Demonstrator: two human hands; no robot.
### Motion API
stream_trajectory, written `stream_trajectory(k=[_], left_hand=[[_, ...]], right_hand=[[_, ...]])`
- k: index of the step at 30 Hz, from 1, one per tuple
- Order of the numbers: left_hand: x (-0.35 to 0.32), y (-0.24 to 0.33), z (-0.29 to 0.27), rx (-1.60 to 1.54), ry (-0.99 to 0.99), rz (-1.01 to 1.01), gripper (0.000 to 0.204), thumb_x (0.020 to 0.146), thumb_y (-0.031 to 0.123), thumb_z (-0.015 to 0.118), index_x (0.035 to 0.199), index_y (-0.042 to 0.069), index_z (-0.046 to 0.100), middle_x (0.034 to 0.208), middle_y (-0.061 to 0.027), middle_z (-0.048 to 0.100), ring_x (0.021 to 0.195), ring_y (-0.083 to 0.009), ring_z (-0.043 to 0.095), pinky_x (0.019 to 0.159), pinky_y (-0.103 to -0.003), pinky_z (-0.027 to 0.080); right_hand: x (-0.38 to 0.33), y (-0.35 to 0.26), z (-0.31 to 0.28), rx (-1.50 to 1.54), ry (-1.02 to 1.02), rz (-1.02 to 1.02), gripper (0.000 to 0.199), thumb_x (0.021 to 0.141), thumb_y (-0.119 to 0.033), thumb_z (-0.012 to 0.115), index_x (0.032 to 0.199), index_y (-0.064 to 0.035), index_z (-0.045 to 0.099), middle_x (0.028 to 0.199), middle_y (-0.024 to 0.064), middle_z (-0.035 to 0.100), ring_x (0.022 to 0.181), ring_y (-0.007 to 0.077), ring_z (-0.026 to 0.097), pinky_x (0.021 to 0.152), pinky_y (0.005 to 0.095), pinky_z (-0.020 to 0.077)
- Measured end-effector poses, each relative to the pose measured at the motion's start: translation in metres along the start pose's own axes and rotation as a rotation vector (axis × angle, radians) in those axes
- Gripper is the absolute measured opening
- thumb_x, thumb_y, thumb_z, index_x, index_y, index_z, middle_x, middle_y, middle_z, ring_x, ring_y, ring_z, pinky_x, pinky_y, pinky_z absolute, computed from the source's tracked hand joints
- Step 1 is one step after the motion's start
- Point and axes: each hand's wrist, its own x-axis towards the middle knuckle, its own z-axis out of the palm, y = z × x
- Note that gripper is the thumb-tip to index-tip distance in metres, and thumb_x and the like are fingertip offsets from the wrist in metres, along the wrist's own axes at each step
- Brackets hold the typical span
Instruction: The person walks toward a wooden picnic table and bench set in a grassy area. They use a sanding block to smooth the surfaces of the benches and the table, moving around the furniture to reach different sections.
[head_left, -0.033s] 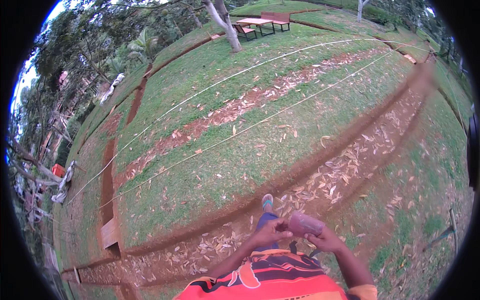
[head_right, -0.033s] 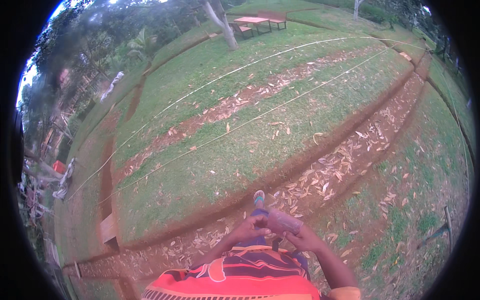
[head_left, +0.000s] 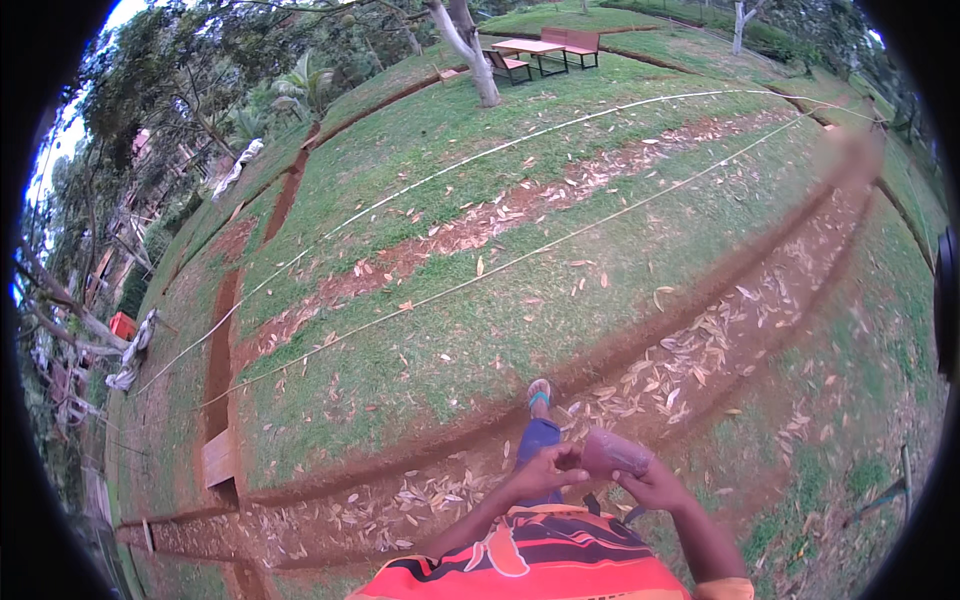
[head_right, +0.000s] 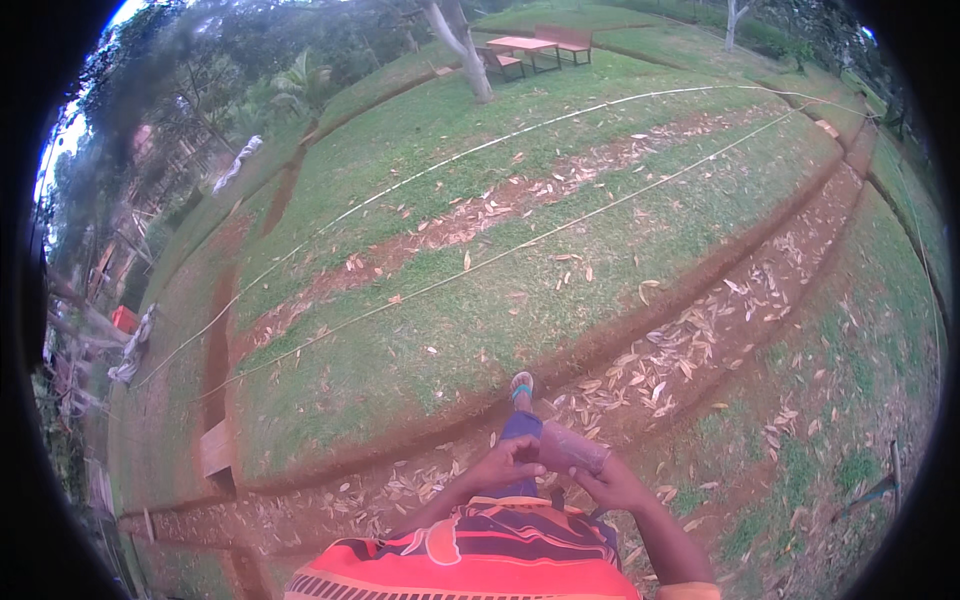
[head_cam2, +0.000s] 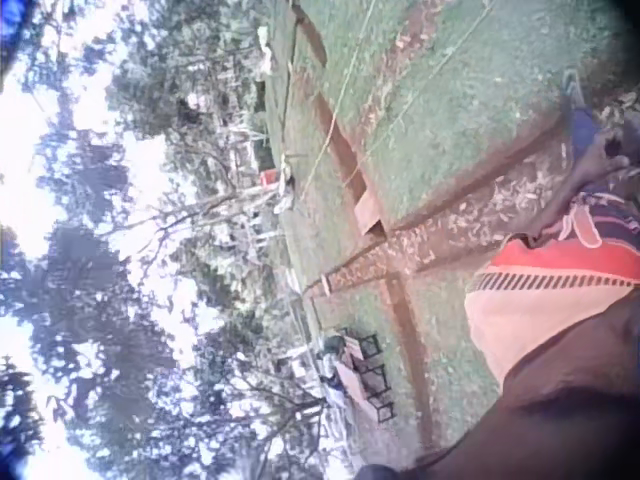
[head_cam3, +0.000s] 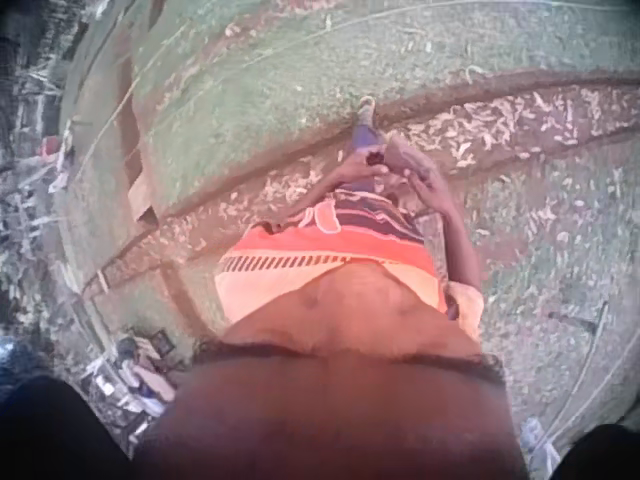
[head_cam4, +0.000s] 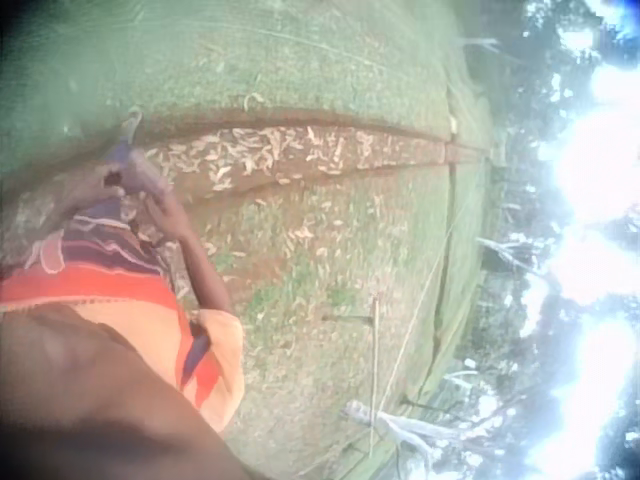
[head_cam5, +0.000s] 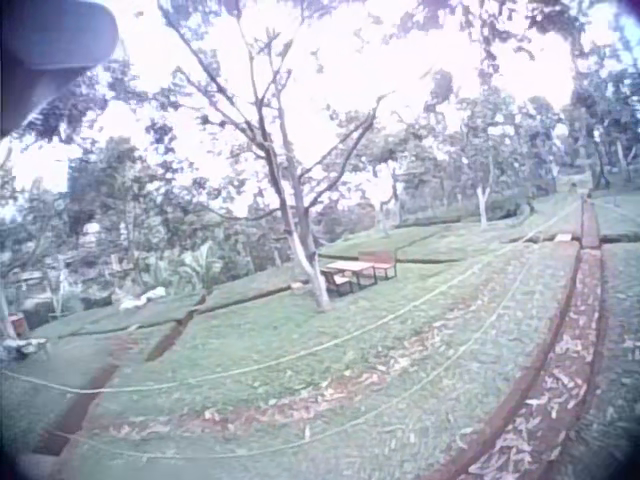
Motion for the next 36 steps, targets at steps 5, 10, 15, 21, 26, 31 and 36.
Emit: stream_trajectory(k=[5,10,15,21,26,31,36], left_hand=[[0.157,0.009,-0.138,-0.014,0.009,0.079,0.041,0.098,0.027,0.076,0.126,0.002,0.062,0.111,-0.0066,0.07,0.105,-0.0157,0.067,0.092,-0.035,0.055],[0.302,0.151,-0.295,0.932,0.009,-0.012,0.057,0.088,0.045,0.077,0.12,0.001,0.062,0.109,-0.0193,0.069,0.105,-0.0367,0.069,0.089,-0.051,0.054],[0.417,0.256,-0.456,1.116,0.152,0.01,0.062,0.087,0.044,0.078,0.126,0.0,0.058,0.113,-0.0215,0.066,0.109,-0.043,0.066,0.093,-0.055,0.051],[0.562,0.318,-0.525,0.644,-0.017,0.042,0.068,0.092,0.046,0.077,0.136,-0.002,0.057,0.116,-0.0193,0.069,0.107,-0.037,0.068,0.096,-0.05,0.051],[0.663,0.446,-0.487,0.056,-0.629,0.683,0.084,0.093,0.064,0.069,0.145,0.0,0.053,0.138,-0.0217,0.063,0.131,-0.0346,0.059,0.113,-0.045,0.043],[0.763,0.571,-0.484,0.247,-0.666,0.901,0.081,0.094,0.065,0.066,0.144,0.002,0.055,0.14,-0.0213,0.061,0.133,-0.0355,0.056,0.114,-0.048,0.04],[0.874,0.629,-0.512,0.319,-0.708,0.975,0.079,0.095,0.066,0.063,0.143,0.004,0.057,0.142,-0.0208,0.059,0.136,-0.0365,0.052,0.115,-0.05,0.038]], right_hand=[[0.211,-0.035,-0.069,-0.108,0.142,-0.061,0.046,0.104,-0.002,0.055,0.148,0.0054,0.05,0.144,0.0152,0.06,0.135,0.0197,0.054,0.112,0.0344,0.0446],[0.384,-0.076,-0.179,-0.301,0.277,0.129,0.045,0.104,-0.003,0.053,0.149,0.0059,0.05,0.146,0.017,0.058,0.137,0.0218,0.052,0.114,0.0356,0.0431],[0.519,-0.077,-0.293,-0.407,0.362,0.235,0.045,0.105,-0.004,0.051,0.149,0.0064,0.049,0.147,0.0188,0.057,0.139,0.0238,0.051,0.115,0.0369,0.0416],[0.637,-0.046,-0.45,-0.521,0.397,0.331,0.045,0.106,-0.005,0.049,0.149,0.0071,0.049,0.149,0.0209,0.055,0.142,0.0262,0.049,0.117,0.0383,0.0398],[0.725,-0.011,-0.614,-0.652,0.426,0.362,0.045,0.106,-0.006,0.047,0.149,0.0076,0.049,0.151,0.0227,0.053,0.144,0.0282,0.048,0.119,0.0395,0.0383],[0.815,0.012,-0.787,-0.791,0.41,0.303,0.045,0.107,-0.006,0.045,0.149,0.0081,0.049,0.153,0.0245,0.052,0.145,0.0303,0.047,0.121,0.0407,0.0368],[0.977,-0.002,-0.981,-0.819,0.472,0.079,0.047,0.108,-0.009,0.042,0.151,0.0086,0.046,0.157,0.027,0.047,0.149,0.0346,0.043,0.124,0.0433,0.0322]])
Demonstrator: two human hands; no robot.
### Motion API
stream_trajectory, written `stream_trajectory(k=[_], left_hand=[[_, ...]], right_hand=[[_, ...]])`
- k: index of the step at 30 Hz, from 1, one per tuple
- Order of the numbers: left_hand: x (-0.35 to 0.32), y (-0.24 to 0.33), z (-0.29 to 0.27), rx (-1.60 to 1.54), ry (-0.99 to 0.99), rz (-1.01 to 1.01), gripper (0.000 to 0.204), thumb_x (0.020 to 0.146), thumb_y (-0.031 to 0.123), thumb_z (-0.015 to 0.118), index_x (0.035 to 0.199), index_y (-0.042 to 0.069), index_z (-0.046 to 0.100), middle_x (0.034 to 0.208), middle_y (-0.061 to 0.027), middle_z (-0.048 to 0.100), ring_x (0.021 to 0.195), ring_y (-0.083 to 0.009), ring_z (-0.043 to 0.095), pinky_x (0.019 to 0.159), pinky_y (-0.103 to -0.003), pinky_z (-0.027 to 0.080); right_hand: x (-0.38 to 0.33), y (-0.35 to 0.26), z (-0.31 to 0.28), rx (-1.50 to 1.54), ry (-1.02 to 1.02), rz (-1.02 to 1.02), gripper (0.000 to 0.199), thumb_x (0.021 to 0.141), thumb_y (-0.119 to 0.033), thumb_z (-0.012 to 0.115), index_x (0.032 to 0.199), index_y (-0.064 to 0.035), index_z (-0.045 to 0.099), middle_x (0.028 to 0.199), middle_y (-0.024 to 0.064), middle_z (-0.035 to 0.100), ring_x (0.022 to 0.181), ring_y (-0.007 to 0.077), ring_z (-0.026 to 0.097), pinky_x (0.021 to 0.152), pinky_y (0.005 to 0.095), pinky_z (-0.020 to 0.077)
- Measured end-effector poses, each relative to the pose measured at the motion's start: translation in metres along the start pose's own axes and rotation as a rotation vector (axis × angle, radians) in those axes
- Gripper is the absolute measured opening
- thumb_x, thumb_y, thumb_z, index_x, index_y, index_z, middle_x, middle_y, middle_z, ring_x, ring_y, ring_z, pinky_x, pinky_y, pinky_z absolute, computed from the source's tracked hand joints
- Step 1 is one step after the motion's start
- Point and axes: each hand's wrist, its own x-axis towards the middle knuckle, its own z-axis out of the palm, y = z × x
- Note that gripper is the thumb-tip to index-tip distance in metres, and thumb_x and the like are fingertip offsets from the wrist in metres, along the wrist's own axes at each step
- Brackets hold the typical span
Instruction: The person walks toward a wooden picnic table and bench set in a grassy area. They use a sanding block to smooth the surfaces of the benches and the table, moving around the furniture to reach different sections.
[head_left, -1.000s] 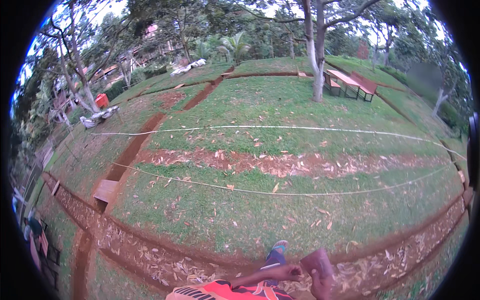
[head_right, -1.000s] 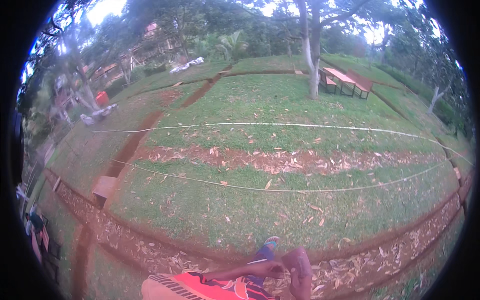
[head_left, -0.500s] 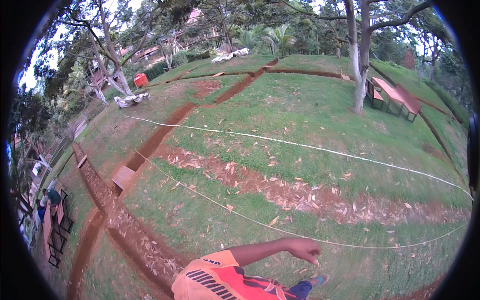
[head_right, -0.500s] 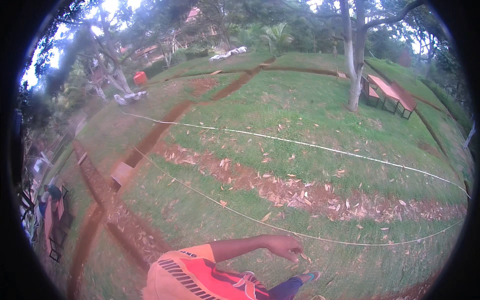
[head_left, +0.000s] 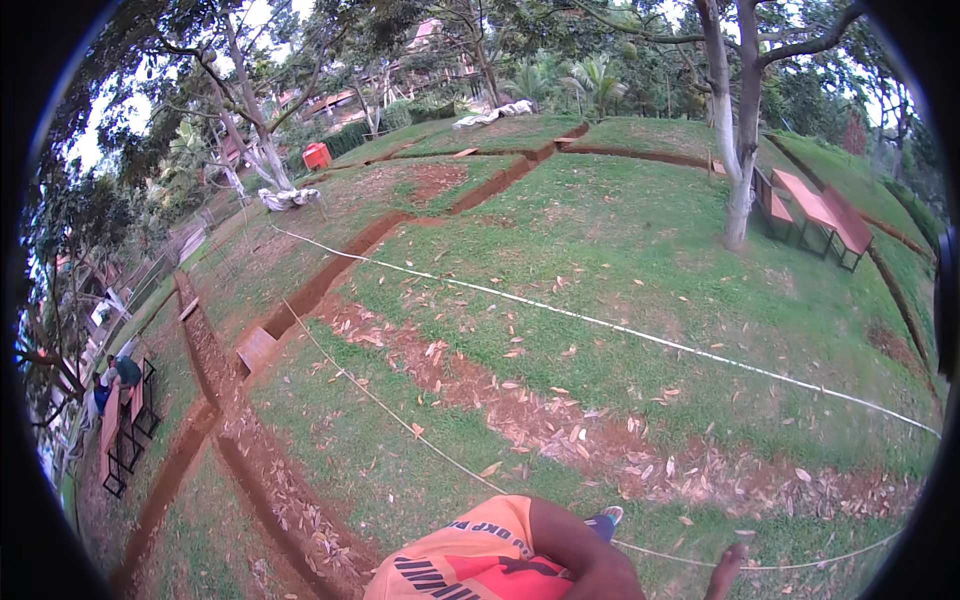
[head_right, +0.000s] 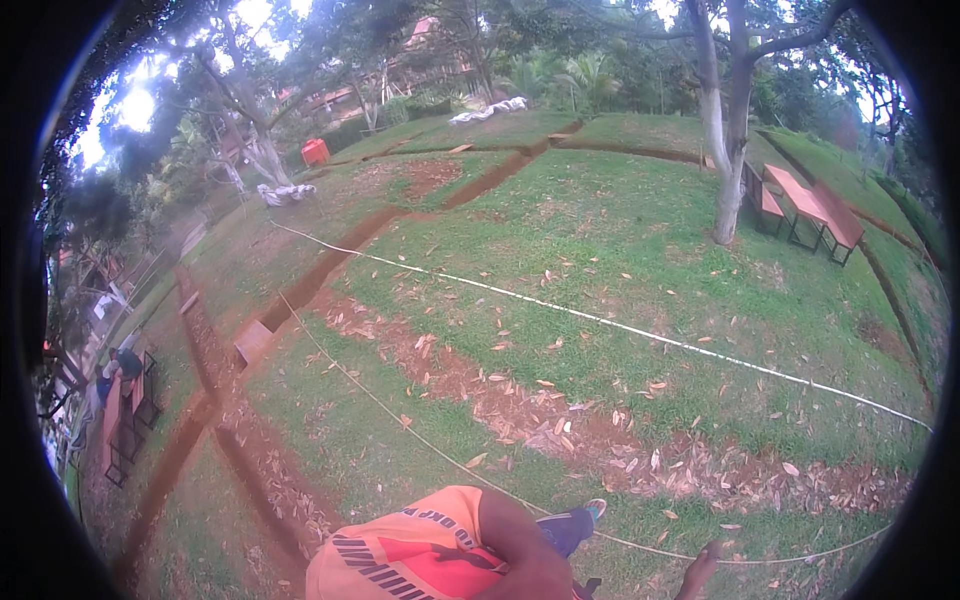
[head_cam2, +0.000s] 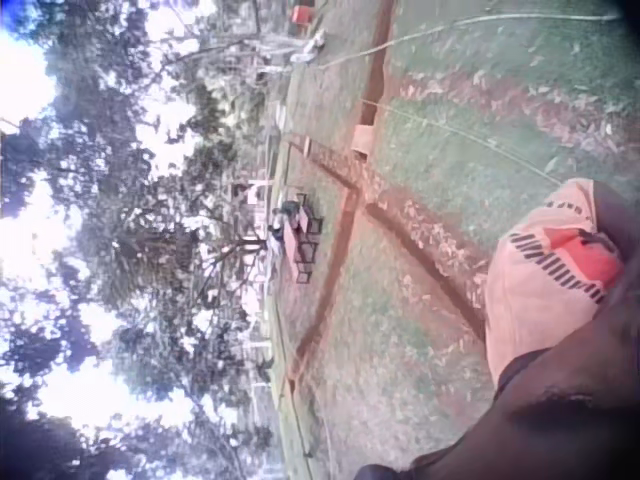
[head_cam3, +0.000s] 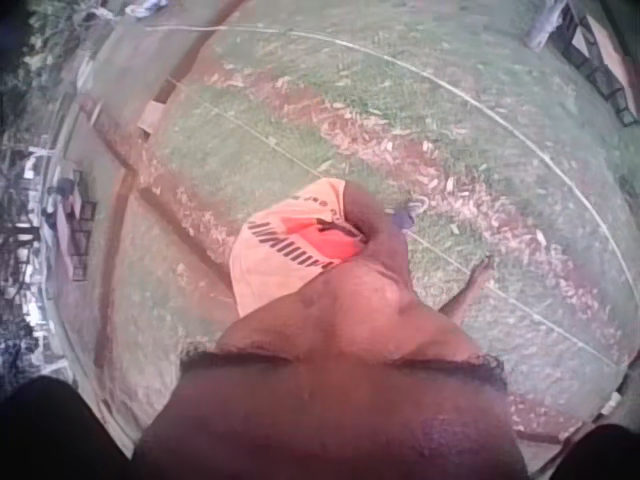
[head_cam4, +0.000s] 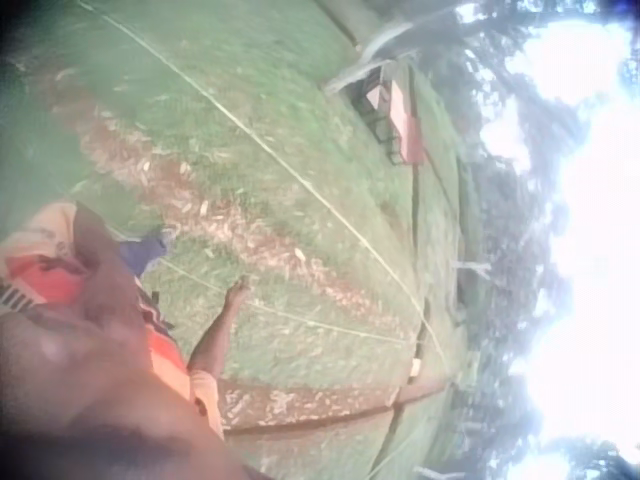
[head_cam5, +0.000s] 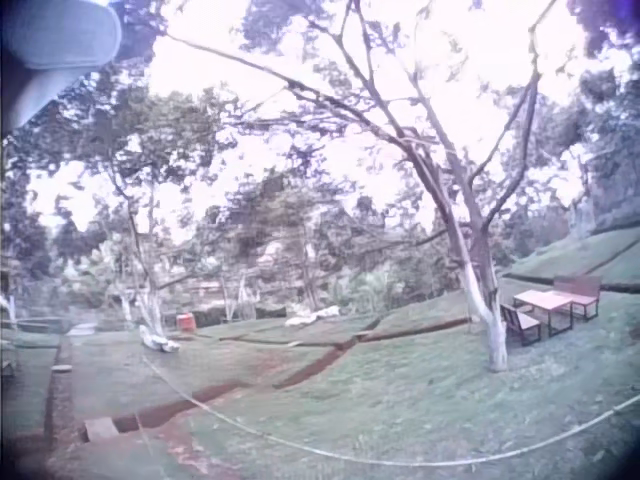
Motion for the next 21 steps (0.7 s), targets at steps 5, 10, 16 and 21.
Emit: stream_trajectory(k=[5,10,16,21], left_hand=[[0.008,-0.102,-0.13,-0.017,-0.03,0.01,0.077,0.096,0.067,0.06,0.142,0.006,0.059,0.145,-0.0204,0.057,0.139,-0.0375,0.049,0.116,-0.052,0.036],[0.029,-0.196,-0.297,-0.095,-0.108,0.077,0.075,0.096,0.069,0.057,0.141,0.008,0.061,0.147,-0.0199,0.055,0.141,-0.0384,0.045,0.116,-0.055,0.033],[0.103,-0.308,-0.493,-0.161,-0.263,0.088,0.073,0.097,0.07,0.054,0.139,0.011,0.063,0.149,-0.0194,0.053,0.144,-0.0396,0.041,0.117,-0.057,0.03],[0.153,-0.408,-0.629,-0.165,-0.323,0.144,0.073,0.098,0.071,0.051,0.138,0.013,0.065,0.151,-0.0189,0.051,0.147,-0.0405,0.038,0.118,-0.06,0.028]], right_hand=[[0.17,-0.023,-0.031,0.143,0.134,-0.12,0.053,0.11,-0.033,0.05,0.144,0.0073,0.055,0.149,0.0254,0.056,0.144,0.0378,0.049,0.121,0.0453,0.0337],[0.203,0.072,-0.007,-0.077,0.201,0.077,0.04,0.103,-0.021,0.053,0.132,0.0044,0.063,0.14,0.0279,0.061,0.137,0.0421,0.053,0.119,0.0489,0.0369],[0.157,0.068,-0.021,-0.111,-0.058,0.938,0.039,0.098,-0.019,0.048,0.126,0.0046,0.062,0.132,0.0318,0.06,0.123,0.0462,0.059,0.106,0.0519,0.0462],[0.271,0.08,-0.036,-0.015,-0.06,1.069,0.042,0.101,-0.022,0.05,0.132,0.0047,0.058,0.136,0.0287,0.06,0.127,0.042,0.057,0.109,0.049,0.0434]])
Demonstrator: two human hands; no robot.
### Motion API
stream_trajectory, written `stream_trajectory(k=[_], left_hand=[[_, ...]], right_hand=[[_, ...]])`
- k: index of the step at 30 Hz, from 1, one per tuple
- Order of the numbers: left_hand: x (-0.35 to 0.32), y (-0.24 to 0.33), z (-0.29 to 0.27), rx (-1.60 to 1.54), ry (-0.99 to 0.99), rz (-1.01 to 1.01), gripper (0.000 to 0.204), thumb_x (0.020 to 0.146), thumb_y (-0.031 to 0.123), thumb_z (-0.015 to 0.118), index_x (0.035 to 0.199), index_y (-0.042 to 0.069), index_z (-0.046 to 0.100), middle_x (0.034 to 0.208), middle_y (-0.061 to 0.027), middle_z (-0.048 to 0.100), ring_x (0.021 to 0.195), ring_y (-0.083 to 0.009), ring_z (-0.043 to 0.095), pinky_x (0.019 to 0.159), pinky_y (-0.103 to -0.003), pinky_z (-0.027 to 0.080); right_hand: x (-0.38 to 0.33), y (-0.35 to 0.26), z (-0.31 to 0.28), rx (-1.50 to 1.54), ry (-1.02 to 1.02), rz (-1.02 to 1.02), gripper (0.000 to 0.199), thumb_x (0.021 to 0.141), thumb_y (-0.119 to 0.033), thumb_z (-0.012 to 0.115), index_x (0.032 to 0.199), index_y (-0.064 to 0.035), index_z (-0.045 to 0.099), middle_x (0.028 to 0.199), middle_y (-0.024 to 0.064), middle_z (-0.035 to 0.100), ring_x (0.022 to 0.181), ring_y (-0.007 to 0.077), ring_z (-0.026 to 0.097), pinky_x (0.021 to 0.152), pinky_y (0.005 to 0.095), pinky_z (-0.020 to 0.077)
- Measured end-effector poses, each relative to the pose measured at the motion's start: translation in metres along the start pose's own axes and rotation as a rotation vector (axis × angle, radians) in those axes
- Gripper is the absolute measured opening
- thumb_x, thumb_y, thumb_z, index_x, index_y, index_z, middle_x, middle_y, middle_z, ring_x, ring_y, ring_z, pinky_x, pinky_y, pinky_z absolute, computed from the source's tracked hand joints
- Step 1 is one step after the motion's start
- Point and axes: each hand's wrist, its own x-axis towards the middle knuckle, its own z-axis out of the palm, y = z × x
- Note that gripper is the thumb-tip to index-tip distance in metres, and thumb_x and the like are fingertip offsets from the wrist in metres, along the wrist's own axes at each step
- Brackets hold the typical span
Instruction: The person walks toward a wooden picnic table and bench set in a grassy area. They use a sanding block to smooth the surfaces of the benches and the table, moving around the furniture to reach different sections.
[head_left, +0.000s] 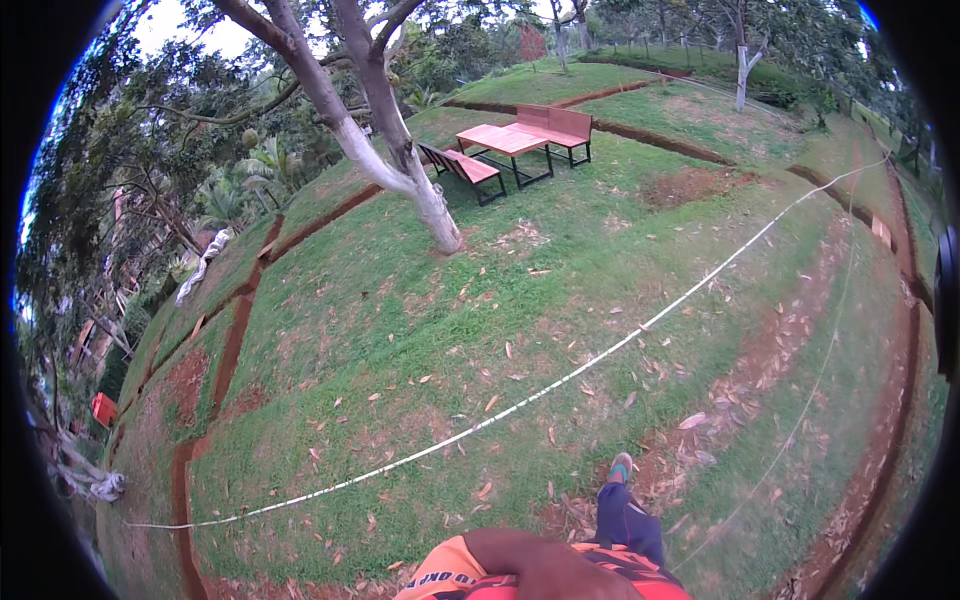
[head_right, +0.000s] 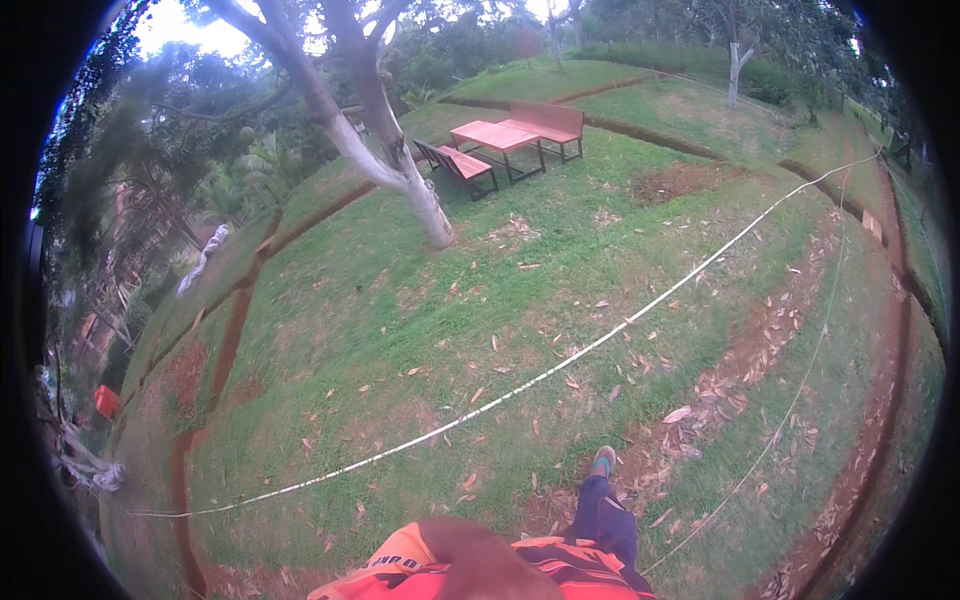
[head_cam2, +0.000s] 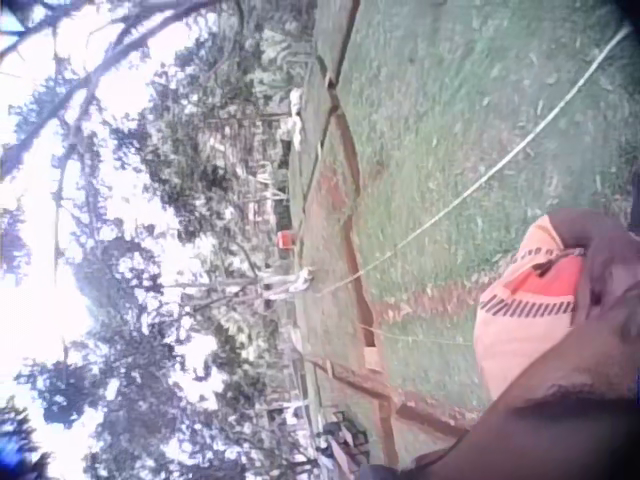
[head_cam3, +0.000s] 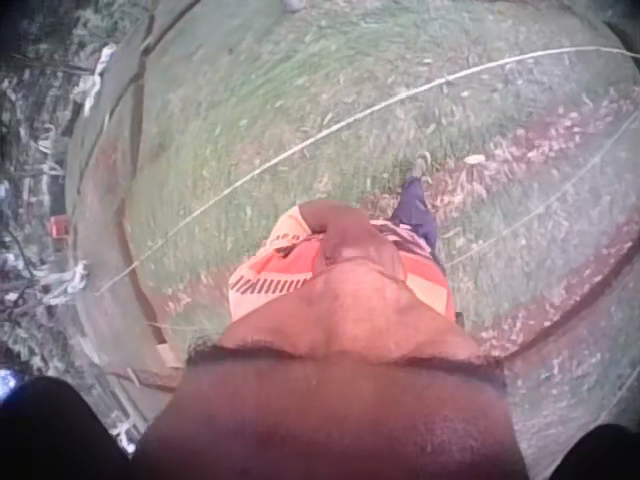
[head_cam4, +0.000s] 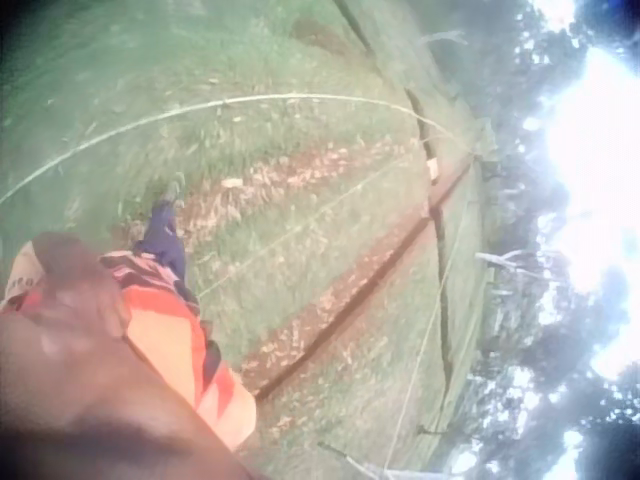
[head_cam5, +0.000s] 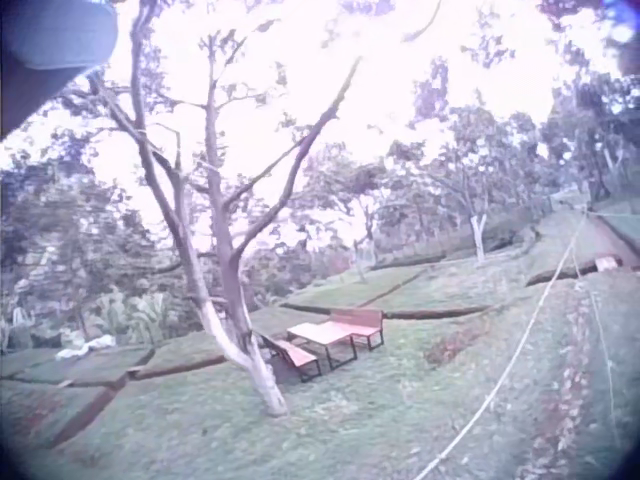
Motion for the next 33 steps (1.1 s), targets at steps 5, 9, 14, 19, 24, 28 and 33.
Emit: stream_trajectory(k=[5,9,14,19,24,28,33], left_hand=[[-0.022,-0.095,-0.161,0.036,-0.044,0.017,0.072,0.099,0.072,0.048,0.137,0.015,0.067,0.153,-0.0184,0.049,0.149,-0.0415,0.034,0.119,-0.062,0.025],[-0.036,-0.172,-0.302,0.009,-0.072,0.079,0.072,0.099,0.073,0.045,0.136,0.016,0.069,0.155,-0.0181,0.048,0.151,-0.0422,0.031,0.12,-0.064,0.023],[-0.066,-0.227,-0.439,-0.096,0.159,-0.194,0.1,0.092,0.079,0.056,0.158,0.006,0.042,0.161,-0.0244,0.042,0.154,-0.0382,0.034,0.122,-0.055,0.025],[-0.174,-0.331,-0.543,-0.391,0.269,-0.379,0.095,0.098,0.074,0.05,0.16,0.003,0.04,0.164,-0.0233,0.038,0.151,-0.0393,0.038,0.123,-0.05,0.028],[-0.256,-0.407,-0.684,-0.536,0.359,-0.486,0.091,0.1,0.073,0.047,0.157,0.002,0.043,0.163,-0.0235,0.041,0.149,-0.0387,0.041,0.122,-0.047,0.031],[-0.293,-0.492,-0.834,-0.526,0.267,-0.553,0.089,0.102,0.072,0.045,0.155,0.001,0.046,0.162,-0.0236,0.043,0.148,-0.0383,0.043,0.121,-0.045,0.033],[-0.348,-0.529,-0.968,0.544,-0.249,-1.564,0.074,0.098,0.067,0.053,0.139,0.006,0.065,0.138,-0.0157,0.063,0.138,-0.0353,0.053,0.119,-0.054,0.035]], right_hand=[[0.155,-0.164,-0.029,0.09,0.003,-0.128,0.046,0.103,-0.025,0.051,0.138,0.0048,0.055,0.14,0.0256,0.059,0.132,0.0379,0.055,0.113,0.0461,0.0406],[0.327,-0.315,-0.119,0.193,0.174,-0.389,0.049,0.105,-0.027,0.052,0.142,0.0049,0.053,0.144,0.0231,0.058,0.135,0.0346,0.053,0.116,0.0437,0.0384],[0.457,-0.655,-0.318,0.537,0.239,-0.888,0.054,0.107,-0.03,0.053,0.148,0.0049,0.05,0.148,0.02,0.057,0.14,0.0305,0.051,0.119,0.0408,0.0356],[0.505,-0.916,-0.493,0.726,0.203,-1.031,0.057,0.109,-0.032,0.054,0.151,0.0049,0.048,0.15,0.0171,0.057,0.139,0.0271,0.053,0.12,0.0374,0.0355],[0.56,-1.059,-0.474,0.709,0.198,-0.875,0.056,0.11,-0.031,0.052,0.151,0.0072,0.047,0.15,0.0193,0.056,0.137,0.0253,0.054,0.118,0.0349,0.0366],[0.735,-0.977,-0.41,0.841,0.176,-0.761,0.053,0.114,-0.032,0.041,0.152,0.0042,0.047,0.154,0.0204,0.053,0.144,0.0308,0.05,0.12,0.04,0.0365],[0.702,-0.876,-0.349,0.175,0.239,-0.419,0.055,0.111,-0.05,0.033,0.096,-0.002,0.056,0.084,0.023,0.061,0.081,0.0402,0.062,0.073,0.0548,0.043]])
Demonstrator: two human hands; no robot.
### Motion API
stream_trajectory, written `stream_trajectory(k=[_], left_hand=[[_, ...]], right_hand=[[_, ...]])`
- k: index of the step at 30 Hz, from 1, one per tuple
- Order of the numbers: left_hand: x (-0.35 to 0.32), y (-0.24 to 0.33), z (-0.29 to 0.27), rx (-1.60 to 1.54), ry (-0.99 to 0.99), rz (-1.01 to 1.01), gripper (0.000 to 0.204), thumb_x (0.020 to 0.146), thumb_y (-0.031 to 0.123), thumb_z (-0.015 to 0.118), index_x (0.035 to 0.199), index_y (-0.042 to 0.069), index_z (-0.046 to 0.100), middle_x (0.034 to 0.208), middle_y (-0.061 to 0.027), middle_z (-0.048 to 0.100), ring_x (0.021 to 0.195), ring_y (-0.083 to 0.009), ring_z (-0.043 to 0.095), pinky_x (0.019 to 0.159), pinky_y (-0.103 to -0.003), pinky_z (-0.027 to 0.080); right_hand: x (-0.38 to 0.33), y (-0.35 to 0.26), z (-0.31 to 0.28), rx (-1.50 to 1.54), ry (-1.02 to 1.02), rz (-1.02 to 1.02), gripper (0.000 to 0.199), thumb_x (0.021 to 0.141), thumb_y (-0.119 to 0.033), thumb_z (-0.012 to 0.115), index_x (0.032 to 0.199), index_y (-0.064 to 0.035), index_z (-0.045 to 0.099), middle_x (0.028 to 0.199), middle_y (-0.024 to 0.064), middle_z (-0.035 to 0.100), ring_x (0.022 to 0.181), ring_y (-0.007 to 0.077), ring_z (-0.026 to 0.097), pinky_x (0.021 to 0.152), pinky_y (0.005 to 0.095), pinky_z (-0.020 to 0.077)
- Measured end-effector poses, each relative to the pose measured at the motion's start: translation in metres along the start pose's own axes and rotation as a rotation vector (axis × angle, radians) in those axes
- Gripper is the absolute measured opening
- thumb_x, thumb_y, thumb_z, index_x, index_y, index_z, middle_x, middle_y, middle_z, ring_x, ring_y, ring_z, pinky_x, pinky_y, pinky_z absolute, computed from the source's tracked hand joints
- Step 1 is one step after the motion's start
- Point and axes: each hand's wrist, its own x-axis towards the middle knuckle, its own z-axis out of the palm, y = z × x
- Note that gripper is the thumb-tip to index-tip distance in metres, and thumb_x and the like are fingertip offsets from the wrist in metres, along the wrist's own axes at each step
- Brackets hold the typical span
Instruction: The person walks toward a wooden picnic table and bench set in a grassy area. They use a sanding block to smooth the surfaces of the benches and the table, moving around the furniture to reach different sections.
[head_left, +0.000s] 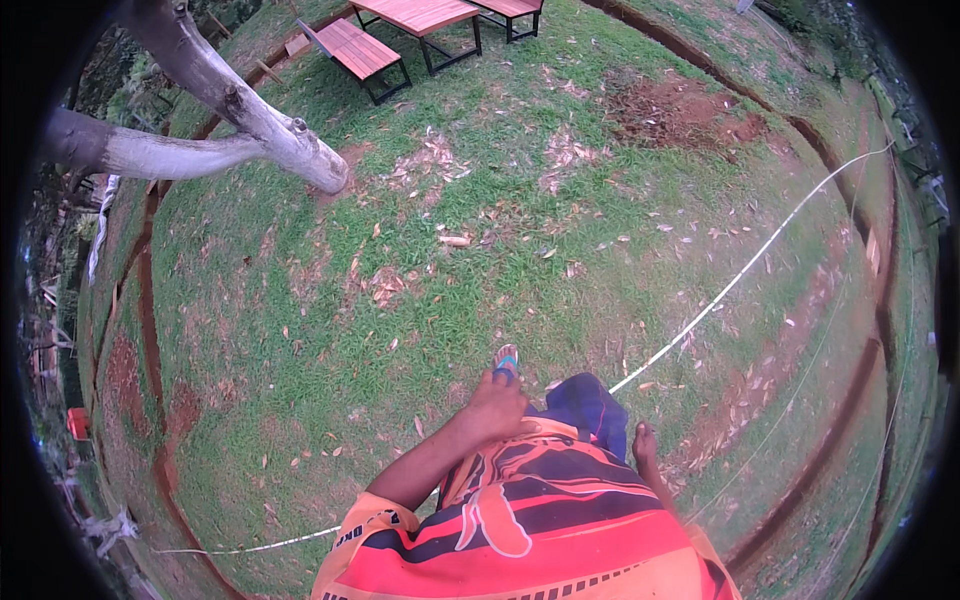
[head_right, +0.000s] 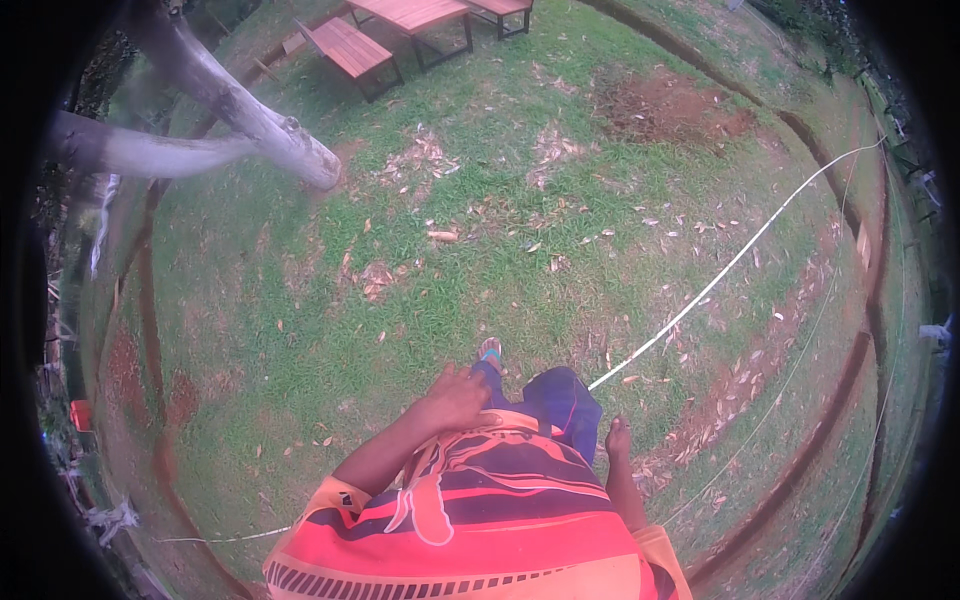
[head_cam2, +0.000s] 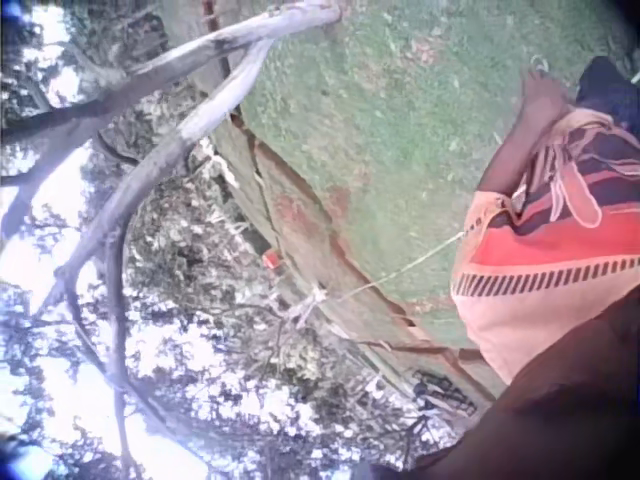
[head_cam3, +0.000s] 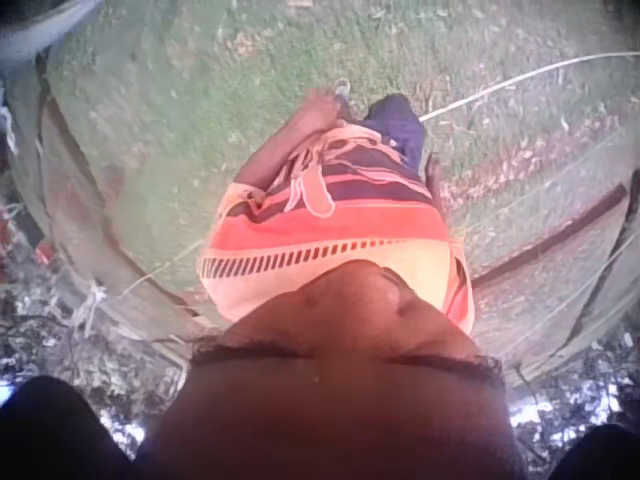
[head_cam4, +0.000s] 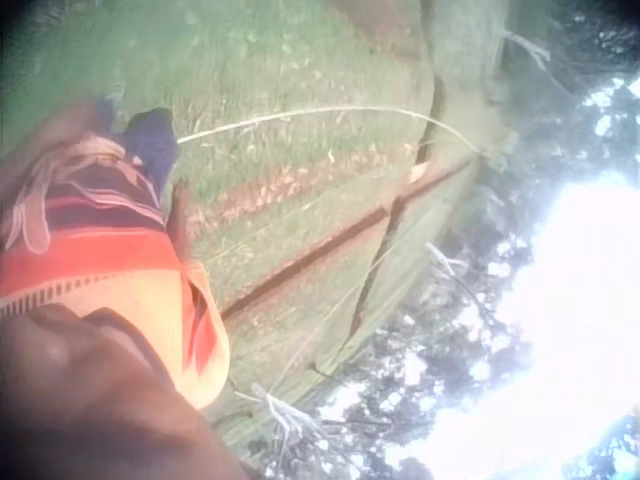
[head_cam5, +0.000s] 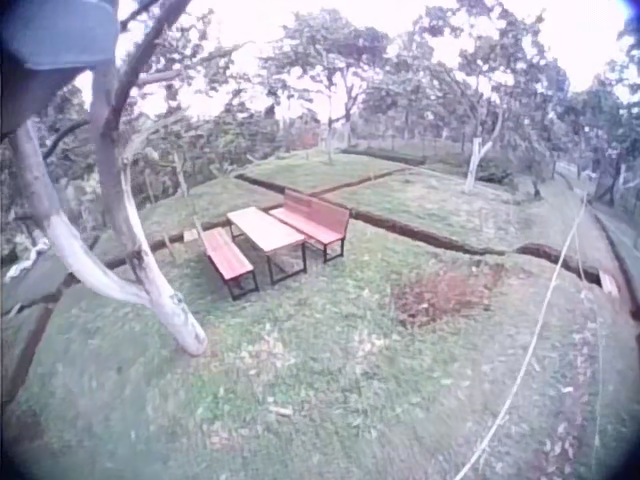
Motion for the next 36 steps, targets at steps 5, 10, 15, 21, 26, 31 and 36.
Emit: stream_trajectory(k=[5,10,15,21,26,31,36], left_hand=[[0.1,-0.144,-0.022,-0.22,-0.053,-0.157,0.067,0.094,0.062,0.063,0.13,0.007,0.07,0.135,-0.0182,0.066,0.131,-0.0341,0.059,0.109,-0.059,0.042],[0.207,-0.228,-0.032,-0.444,0.015,-0.358,0.066,0.095,0.059,0.062,0.135,0.006,0.067,0.139,-0.0189,0.064,0.132,-0.0353,0.059,0.109,-0.055,0.045],[0.302,-0.266,0.076,-1.356,0.362,-0.57,0.056,0.099,0.046,0.067,0.137,0.005,0.064,0.134,-0.0175,0.067,0.114,-0.0265,0.07,0.1,-0.042,0.054],[0.372,-0.273,0.088,-2.1,0.72,-1.127,0.046,0.102,0.039,0.067,0.13,0.003,0.062,0.113,-0.0093,0.069,0.093,-0.0227,0.07,0.074,-0.04,0.058],[0.408,-0.276,0.119,-2.07,0.674,-1.179,0.037,0.103,0.037,0.066,0.122,0.005,0.064,0.104,-0.0069,0.068,0.081,-0.0209,0.069,0.066,-0.036,0.056],[0.47,-0.312,0.123,-2.236,0.581,-1.125,0.033,0.103,0.033,0.065,0.123,0.007,0.063,0.104,-0.0063,0.066,0.08,-0.0244,0.069,0.062,-0.039,0.057],[0.472,-0.423,0.126,-2.485,0.883,-1.368,0.033,0.103,0.031,0.061,0.128,0.009,0.058,0.112,-0.0081,0.063,0.084,-0.0303,0.069,0.062,-0.044,0.06]], right_hand=[[-0.006,-0.002,-0.012,-0.185,-0.407,0.35,0.05,0.108,-0.05,0.039,0.105,-0.0046,0.06,0.083,0.0263,0.065,0.079,0.0498,0.063,0.069,0.0578,0.0449],[0.149,-0.051,0.01,-0.054,-0.45,0.298,0.049,0.108,-0.049,0.039,0.104,-0.0059,0.062,0.086,0.0262,0.066,0.085,0.0505,0.065,0.071,0.0578,0.047],[0.451,-0.139,0.007,-0.038,-0.48,-0.116,0.046,0.107,-0.047,0.041,0.111,-0.0079,0.065,0.101,0.029,0.069,0.106,0.0524,0.066,0.083,0.0592,0.0485],[0.771,-0.321,-0.075,0.143,-0.097,-0.255,0.061,0.109,-0.044,0.049,0.145,0.004,0.056,0.141,0.0219,0.064,0.137,0.0317,0.056,0.117,0.0405,0.0395],[0.884,-0.504,-0.078,0.197,-0.161,-0.31,0.056,0.11,-0.032,0.049,0.15,0.0071,0.048,0.146,0.0224,0.059,0.139,0.032,0.054,0.118,0.0396,0.0382],[0.95,-0.544,0.022,0.043,-0.246,-0.481,0.059,0.104,-0.015,0.047,0.159,0.0025,0.033,0.158,0.0237,0.046,0.149,0.0348,0.041,0.124,0.0439,0.0267],[1.032,-0.465,0.109,-0.316,-0.241,-0.484,0.07,0.1,-0.009,0.049,0.165,-0.0043,0.023,0.16,0.0282,0.042,0.148,0.043,0.043,0.127,0.0503,0.022]])
